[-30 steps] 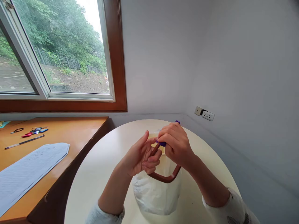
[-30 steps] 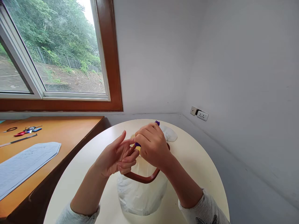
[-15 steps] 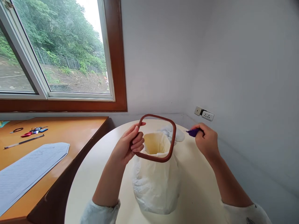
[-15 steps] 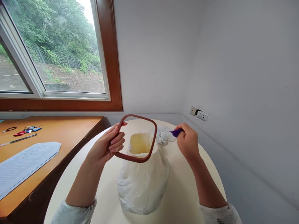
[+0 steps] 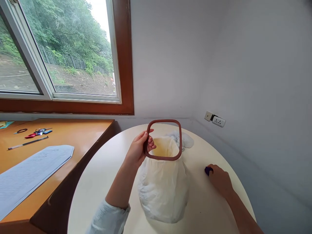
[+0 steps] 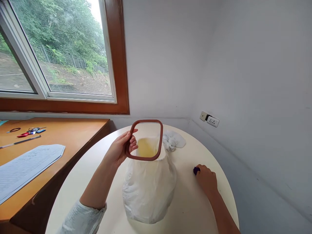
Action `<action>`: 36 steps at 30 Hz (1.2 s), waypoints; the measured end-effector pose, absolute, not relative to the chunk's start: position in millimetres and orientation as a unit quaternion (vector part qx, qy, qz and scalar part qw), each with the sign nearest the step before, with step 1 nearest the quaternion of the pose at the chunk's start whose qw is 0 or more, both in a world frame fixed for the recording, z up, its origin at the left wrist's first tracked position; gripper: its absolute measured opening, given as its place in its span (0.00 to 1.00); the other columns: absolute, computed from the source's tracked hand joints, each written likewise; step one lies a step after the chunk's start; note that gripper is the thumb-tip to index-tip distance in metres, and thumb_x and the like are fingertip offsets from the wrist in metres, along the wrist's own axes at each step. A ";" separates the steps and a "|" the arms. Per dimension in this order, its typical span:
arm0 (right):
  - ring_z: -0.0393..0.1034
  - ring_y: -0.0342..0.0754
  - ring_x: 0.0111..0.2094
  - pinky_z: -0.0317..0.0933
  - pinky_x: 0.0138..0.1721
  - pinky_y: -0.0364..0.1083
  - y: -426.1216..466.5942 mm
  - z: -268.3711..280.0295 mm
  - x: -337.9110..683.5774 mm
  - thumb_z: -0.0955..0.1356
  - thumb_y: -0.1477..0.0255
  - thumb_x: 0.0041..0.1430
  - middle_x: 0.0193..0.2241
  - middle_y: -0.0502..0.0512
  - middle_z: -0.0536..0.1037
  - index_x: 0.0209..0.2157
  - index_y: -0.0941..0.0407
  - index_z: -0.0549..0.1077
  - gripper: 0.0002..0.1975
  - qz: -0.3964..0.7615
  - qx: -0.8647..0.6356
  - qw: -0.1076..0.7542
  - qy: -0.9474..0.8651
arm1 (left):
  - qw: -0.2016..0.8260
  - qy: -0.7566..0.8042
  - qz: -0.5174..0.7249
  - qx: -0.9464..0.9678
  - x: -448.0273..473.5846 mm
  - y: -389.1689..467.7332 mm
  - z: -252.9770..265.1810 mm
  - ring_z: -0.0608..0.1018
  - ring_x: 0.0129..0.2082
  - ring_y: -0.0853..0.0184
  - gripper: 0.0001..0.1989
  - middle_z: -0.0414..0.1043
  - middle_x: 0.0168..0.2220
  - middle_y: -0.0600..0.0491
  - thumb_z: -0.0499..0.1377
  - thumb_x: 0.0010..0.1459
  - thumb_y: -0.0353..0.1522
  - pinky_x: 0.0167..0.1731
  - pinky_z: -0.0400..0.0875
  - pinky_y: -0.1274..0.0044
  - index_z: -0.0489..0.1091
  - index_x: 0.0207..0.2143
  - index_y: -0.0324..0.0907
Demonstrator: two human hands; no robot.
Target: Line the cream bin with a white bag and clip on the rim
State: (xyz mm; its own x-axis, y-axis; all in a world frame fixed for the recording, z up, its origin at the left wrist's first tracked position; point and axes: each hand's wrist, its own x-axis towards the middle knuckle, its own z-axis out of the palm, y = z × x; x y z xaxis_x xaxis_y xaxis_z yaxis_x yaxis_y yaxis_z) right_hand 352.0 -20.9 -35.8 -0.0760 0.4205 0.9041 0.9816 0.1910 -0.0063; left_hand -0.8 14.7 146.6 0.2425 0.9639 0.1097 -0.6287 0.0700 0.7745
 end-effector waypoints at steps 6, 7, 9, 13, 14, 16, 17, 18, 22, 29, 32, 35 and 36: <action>0.73 0.56 0.37 0.67 0.29 0.53 -16.5 14.3 316.5 0.60 0.73 0.55 0.39 0.56 0.77 0.43 0.53 0.71 0.15 -0.219 -0.580 0.468 -0.630 | 0.646 0.248 0.579 0.432 3.0 19.7 137.2 0.67 0.19 0.74 0.10 0.60 0.19 0.58 0.57 0.56 0.32 0.23 0.66 0.80 0.68 0.40 0.36; 0.72 0.55 0.41 0.68 0.34 0.54 -18.2 28.6 304.4 0.59 0.72 0.57 0.42 0.57 0.76 0.46 0.54 0.70 0.16 -0.157 -0.585 0.495 -0.623 | 0.643 0.247 0.577 0.439 3.9 19.9 136.1 0.67 0.19 0.74 0.11 0.60 0.19 0.59 0.57 0.55 0.32 0.23 0.67 0.80 0.67 0.41 0.36; 0.68 0.53 0.48 0.66 0.44 0.55 -22.5 56.2 278.1 0.60 0.68 0.60 0.49 0.58 0.72 0.51 0.54 0.66 0.18 -0.056 -0.555 0.541 -0.629 | 0.642 0.246 0.575 0.444 5.8 19.2 135.0 0.67 0.20 0.74 0.14 0.60 0.20 0.59 0.58 0.55 0.33 0.24 0.67 0.80 0.67 0.44 0.37; 0.49 0.55 0.61 0.54 0.56 0.58 -26.8 92.6 231.8 0.64 0.60 0.57 0.62 0.61 0.53 0.62 0.53 0.47 0.35 0.072 -0.465 0.518 -0.714 | 0.646 0.240 0.580 0.435 9.9 15.0 137.2 0.67 0.21 0.74 0.20 0.60 0.21 0.59 0.56 0.57 0.31 0.25 0.67 0.80 0.62 0.52 0.39; 0.45 0.56 0.62 0.52 0.57 0.58 -26.2 97.2 222.9 0.65 0.58 0.56 0.63 0.61 0.49 0.63 0.53 0.44 0.39 0.093 -0.448 0.510 -0.728 | 0.652 0.233 0.580 0.429 11.1 14.0 138.1 0.67 0.21 0.74 0.21 0.60 0.21 0.59 0.56 0.57 0.30 0.25 0.68 0.80 0.61 0.53 0.40; 0.40 0.55 0.64 0.47 0.60 0.58 -23.1 103.0 208.1 0.66 0.58 0.54 0.64 0.58 0.46 0.63 0.51 0.41 0.41 0.132 -0.426 0.508 -0.737 | 0.671 0.219 0.577 0.411 13.5 12.5 139.3 0.67 0.21 0.74 0.22 0.59 0.21 0.59 0.55 0.57 0.29 0.25 0.68 0.80 0.60 0.55 0.40; 0.39 0.54 0.64 0.45 0.60 0.57 -21.1 105.1 202.0 0.66 0.59 0.55 0.64 0.57 0.45 0.63 0.51 0.42 0.40 0.150 -0.417 0.520 -0.730 | 0.681 0.215 0.575 0.400 14.6 12.3 139.5 0.67 0.20 0.74 0.22 0.59 0.21 0.59 0.54 0.57 0.28 0.25 0.68 0.80 0.59 0.55 0.39; 0.39 0.52 0.64 0.45 0.61 0.56 -19.1 107.0 196.5 0.65 0.59 0.56 0.64 0.55 0.45 0.63 0.50 0.43 0.38 0.168 -0.409 0.539 -0.717 | 0.689 0.212 0.573 0.390 15.7 12.4 139.3 0.66 0.20 0.74 0.22 0.59 0.20 0.59 0.54 0.57 0.27 0.25 0.69 0.79 0.59 0.55 0.39; 0.43 0.49 0.63 0.47 0.61 0.53 -12.9 116.0 181.7 0.59 0.61 0.62 0.64 0.50 0.48 0.61 0.48 0.51 0.27 0.209 -0.409 0.613 -0.643 | 0.690 0.235 0.552 0.406 18.0 15.0 136.0 0.68 0.22 0.73 0.21 0.61 0.22 0.58 0.52 0.57 0.28 0.28 0.71 0.77 0.60 0.54 0.39; 0.46 0.48 0.62 0.44 0.62 0.52 -5.1 123.2 175.6 0.57 0.60 0.63 0.62 0.52 0.55 0.55 0.54 0.63 0.23 0.224 -0.460 0.619 -0.596 | 0.412 0.451 0.494 0.618 15.8 20.4 131.1 0.73 0.41 0.64 0.24 0.70 0.42 0.49 0.52 0.58 0.38 0.45 0.65 0.70 0.59 0.56 0.43; 0.46 0.47 0.62 0.44 0.62 0.51 -0.2 118.5 176.0 0.56 0.58 0.62 0.62 0.54 0.55 0.55 0.57 0.64 0.25 0.250 -0.480 0.603 -0.585 | 0.353 0.501 0.443 0.654 14.4 23.9 126.4 0.64 0.56 0.60 0.26 0.62 0.55 0.45 0.49 0.59 0.40 0.54 0.57 0.68 0.53 0.59 0.42; 0.46 0.47 0.62 0.43 0.62 0.51 5.5 112.2 177.4 0.55 0.57 0.62 0.61 0.56 0.55 0.55 0.59 0.64 0.27 0.278 -0.499 0.587 -0.574 | 0.329 0.508 0.397 0.690 12.9 27.7 120.7 0.60 0.59 0.60 0.26 0.58 0.59 0.46 0.48 0.60 0.41 0.55 0.55 0.68 0.53 0.59 0.43; 0.46 0.48 0.62 0.43 0.62 0.51 7.5 109.9 177.9 0.55 0.56 0.61 0.61 0.56 0.55 0.55 0.59 0.64 0.28 0.286 -0.505 0.583 -0.569 | 0.323 0.507 0.383 0.701 12.5 28.9 119.2 0.62 0.58 0.59 0.24 0.60 0.58 0.46 0.47 0.60 0.41 0.54 0.57 0.68 0.56 0.57 0.43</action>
State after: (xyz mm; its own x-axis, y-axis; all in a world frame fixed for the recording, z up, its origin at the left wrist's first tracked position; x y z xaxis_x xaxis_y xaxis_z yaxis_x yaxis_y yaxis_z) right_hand 177.9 7.5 109.9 0.1888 0.9083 0.3734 0.2409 0.3258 -0.9143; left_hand 12.5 28.9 119.2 0.1918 0.9589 0.2089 0.4635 -0.2762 0.8420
